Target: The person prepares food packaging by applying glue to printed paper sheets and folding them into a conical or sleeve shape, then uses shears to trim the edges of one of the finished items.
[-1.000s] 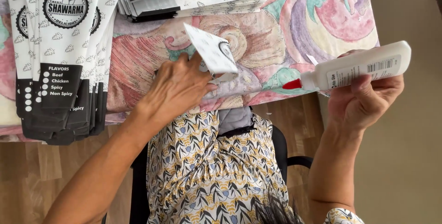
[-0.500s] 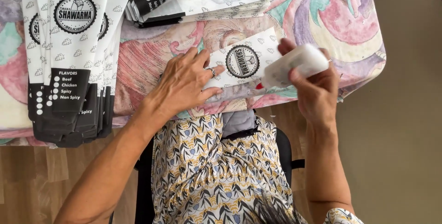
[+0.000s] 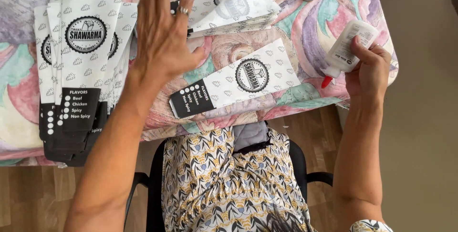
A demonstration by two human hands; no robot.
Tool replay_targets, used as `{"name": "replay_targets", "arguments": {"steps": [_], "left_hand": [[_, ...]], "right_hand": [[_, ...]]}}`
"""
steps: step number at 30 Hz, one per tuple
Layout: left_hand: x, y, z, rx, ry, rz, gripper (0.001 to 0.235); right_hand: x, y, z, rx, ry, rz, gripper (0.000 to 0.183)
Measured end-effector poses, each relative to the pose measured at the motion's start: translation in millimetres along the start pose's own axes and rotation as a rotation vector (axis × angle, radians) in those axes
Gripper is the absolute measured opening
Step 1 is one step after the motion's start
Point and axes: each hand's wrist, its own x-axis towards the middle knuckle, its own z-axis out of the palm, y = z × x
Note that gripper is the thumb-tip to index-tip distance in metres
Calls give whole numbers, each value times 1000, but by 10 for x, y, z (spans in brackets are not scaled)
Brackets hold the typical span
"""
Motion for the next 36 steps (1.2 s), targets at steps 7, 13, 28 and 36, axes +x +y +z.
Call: {"name": "replay_targets", "arguments": {"steps": [7,13,28,36], "left_hand": [[659,-364,409,10,-574,-26,127],[872,-480,535,-46,-663,-83,121],[1168,-473,713,-4,-661,-59,125],[883,-295,406,-3,-758,-100,111]], "right_hand": [[161,229,-93,32,19,-50,15],[237,384,-265,58,-18,-89,21],[278,494,-360,12,-42,-143,25],[282,488,-351,-23,-48,-159,25]]}}
